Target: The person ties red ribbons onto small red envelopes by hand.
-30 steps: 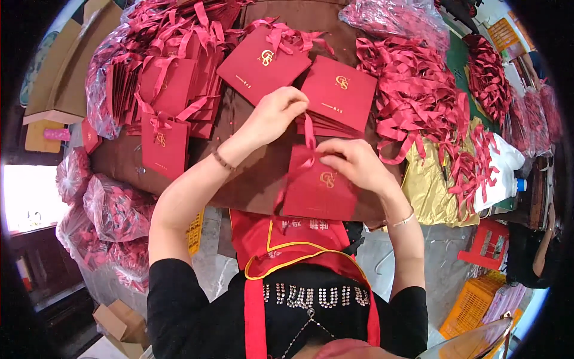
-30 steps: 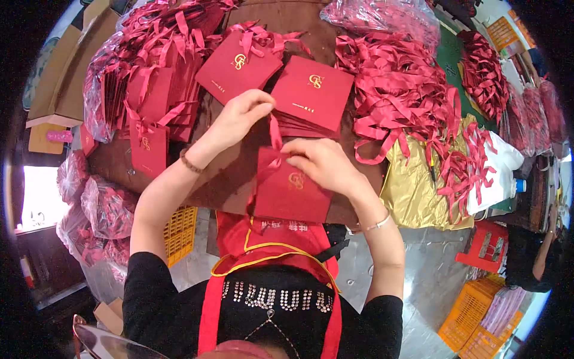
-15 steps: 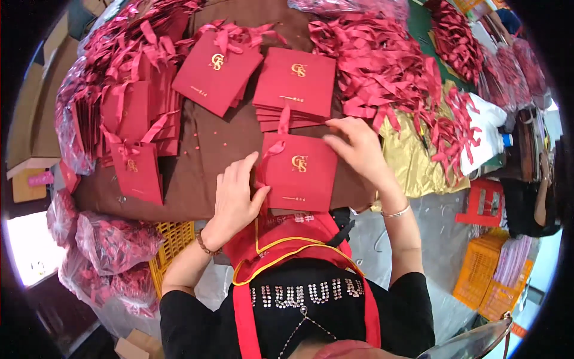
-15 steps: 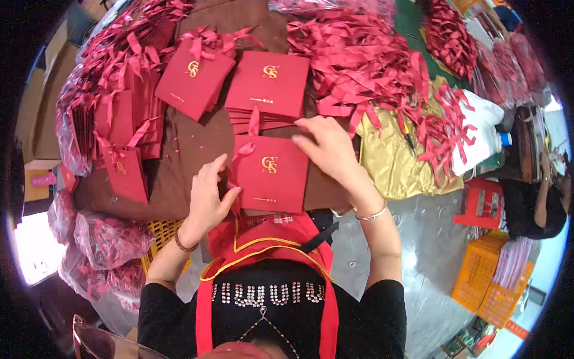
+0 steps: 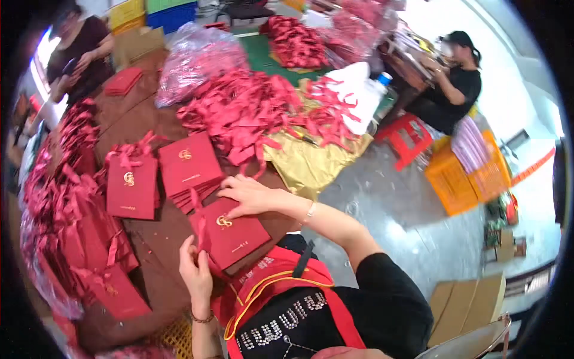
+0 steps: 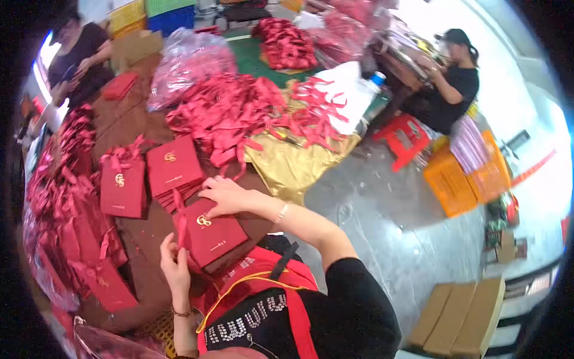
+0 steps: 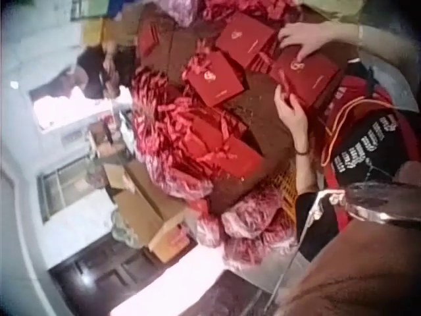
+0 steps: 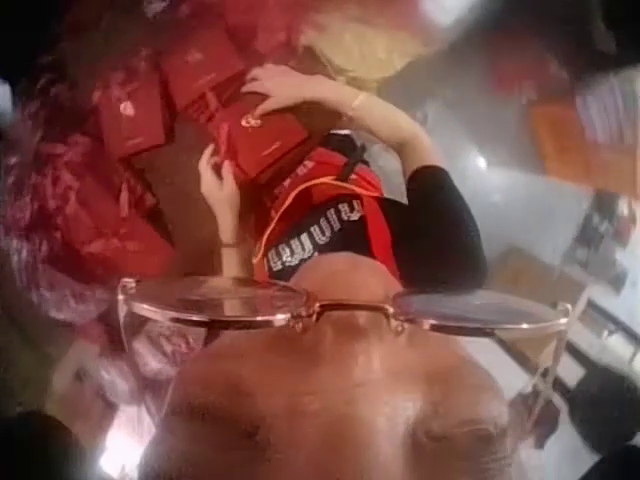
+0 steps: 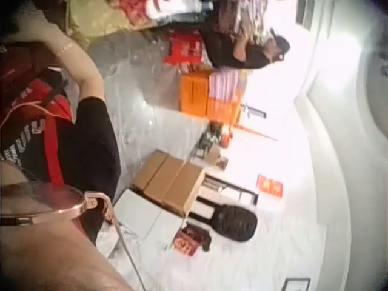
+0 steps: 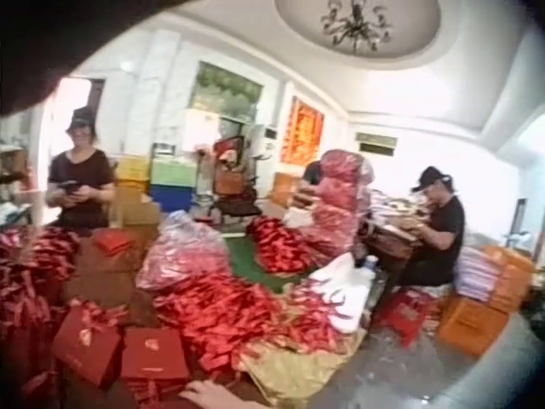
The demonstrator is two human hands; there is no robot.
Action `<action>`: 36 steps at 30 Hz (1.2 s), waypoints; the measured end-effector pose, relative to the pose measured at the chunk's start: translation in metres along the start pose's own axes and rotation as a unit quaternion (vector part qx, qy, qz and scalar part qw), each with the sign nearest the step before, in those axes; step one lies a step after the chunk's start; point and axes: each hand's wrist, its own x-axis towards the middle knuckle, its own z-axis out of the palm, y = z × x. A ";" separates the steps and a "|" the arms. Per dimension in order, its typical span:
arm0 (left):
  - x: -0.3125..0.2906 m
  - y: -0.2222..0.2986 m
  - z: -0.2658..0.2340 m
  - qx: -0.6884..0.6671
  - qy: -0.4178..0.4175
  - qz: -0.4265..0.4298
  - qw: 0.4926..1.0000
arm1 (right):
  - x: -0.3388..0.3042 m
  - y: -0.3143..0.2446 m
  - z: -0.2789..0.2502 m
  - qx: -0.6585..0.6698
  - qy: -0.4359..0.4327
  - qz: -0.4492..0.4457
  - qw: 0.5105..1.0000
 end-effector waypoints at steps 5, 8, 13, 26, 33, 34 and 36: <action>0.016 -0.006 0.000 -0.474 -0.095 -0.132 0.865 | 0.005 0.011 -0.002 0.010 0.035 -0.012 0.999; 0.016 0.001 -0.002 -0.653 -0.195 -0.097 0.725 | 0.003 0.009 -0.004 -0.011 0.037 -0.006 0.999; -0.004 0.001 0.007 -0.653 -0.251 -0.001 0.715 | 0.006 0.009 0.001 -0.011 0.015 -0.049 0.999; 0.028 0.005 -0.038 -0.145 0.009 0.091 0.985 | -0.006 0.016 0.011 0.098 0.057 0.025 0.993; 0.036 0.006 -0.028 0.314 0.119 0.141 0.931 | -0.011 0.015 0.001 0.139 0.029 0.042 0.989; 0.039 0.006 -0.032 0.351 0.132 0.111 0.920 | -0.010 0.015 0.000 0.144 0.026 0.040 0.988; 0.053 -0.006 -0.036 0.386 0.229 0.103 0.888 | -0.010 0.010 0.000 0.088 0.017 0.041 0.995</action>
